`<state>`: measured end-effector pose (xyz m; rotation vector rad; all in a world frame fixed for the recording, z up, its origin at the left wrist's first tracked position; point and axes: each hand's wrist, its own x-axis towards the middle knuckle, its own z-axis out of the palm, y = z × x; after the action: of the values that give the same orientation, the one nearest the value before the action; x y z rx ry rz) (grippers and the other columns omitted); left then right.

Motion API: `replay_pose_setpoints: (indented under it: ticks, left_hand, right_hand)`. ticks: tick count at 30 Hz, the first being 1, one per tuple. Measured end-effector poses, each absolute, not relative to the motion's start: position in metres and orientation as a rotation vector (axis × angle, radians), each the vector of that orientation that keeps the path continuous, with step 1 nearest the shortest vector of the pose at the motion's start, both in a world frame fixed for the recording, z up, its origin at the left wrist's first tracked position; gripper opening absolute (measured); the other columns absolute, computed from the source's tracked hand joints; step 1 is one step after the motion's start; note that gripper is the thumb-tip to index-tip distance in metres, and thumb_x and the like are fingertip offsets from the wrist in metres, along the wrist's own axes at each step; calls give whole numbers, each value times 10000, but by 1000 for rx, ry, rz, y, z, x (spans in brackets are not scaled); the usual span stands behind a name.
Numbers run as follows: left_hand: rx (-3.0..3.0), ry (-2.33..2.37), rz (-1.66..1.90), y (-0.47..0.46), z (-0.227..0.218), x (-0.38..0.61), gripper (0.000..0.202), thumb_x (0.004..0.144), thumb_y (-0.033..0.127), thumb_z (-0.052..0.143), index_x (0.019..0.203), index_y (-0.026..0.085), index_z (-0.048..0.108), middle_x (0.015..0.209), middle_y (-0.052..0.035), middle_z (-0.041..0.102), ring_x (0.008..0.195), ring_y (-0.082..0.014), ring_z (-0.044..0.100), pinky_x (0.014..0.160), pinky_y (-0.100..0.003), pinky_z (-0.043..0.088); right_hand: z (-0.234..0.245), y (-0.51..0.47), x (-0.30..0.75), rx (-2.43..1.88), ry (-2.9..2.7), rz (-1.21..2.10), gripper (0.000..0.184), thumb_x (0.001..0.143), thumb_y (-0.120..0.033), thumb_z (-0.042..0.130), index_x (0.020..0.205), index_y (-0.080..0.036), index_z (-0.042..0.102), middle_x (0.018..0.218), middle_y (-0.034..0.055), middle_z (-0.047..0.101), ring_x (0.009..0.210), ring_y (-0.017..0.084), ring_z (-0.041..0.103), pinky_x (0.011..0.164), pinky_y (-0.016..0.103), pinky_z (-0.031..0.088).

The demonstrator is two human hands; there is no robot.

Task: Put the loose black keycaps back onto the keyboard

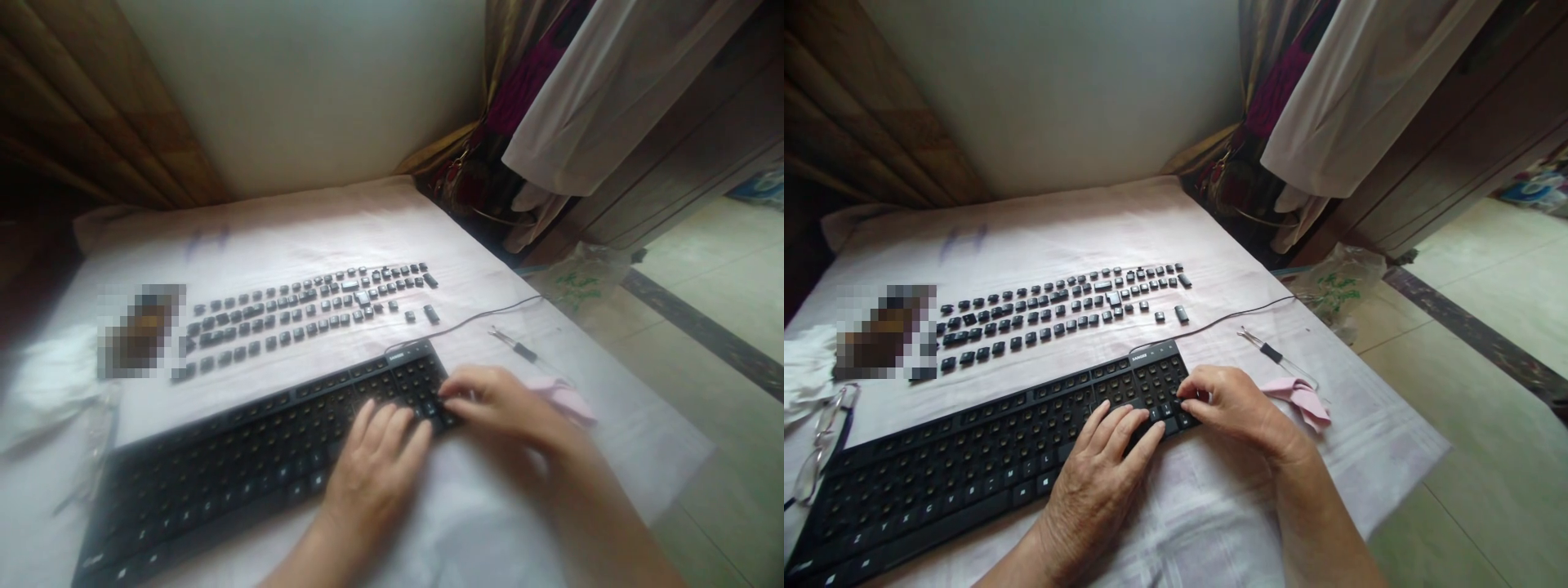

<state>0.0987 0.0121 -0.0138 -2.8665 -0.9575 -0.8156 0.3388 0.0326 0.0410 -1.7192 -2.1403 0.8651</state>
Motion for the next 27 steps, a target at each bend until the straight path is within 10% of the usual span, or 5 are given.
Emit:
replay_pose_setpoints:
  ticks: [27]
  left_hand:
    - [-2871,-1043,-707,15,-14,119,408,936,265,574,1344,275,561,1337,-75,569,1260,-259,486,1155,-488,303]
  right_hand:
    - [45,47,340,-1704,-2295,872,210,861,-252,571,884,-195,772,861,65,772,758,185,682,706,264,476]
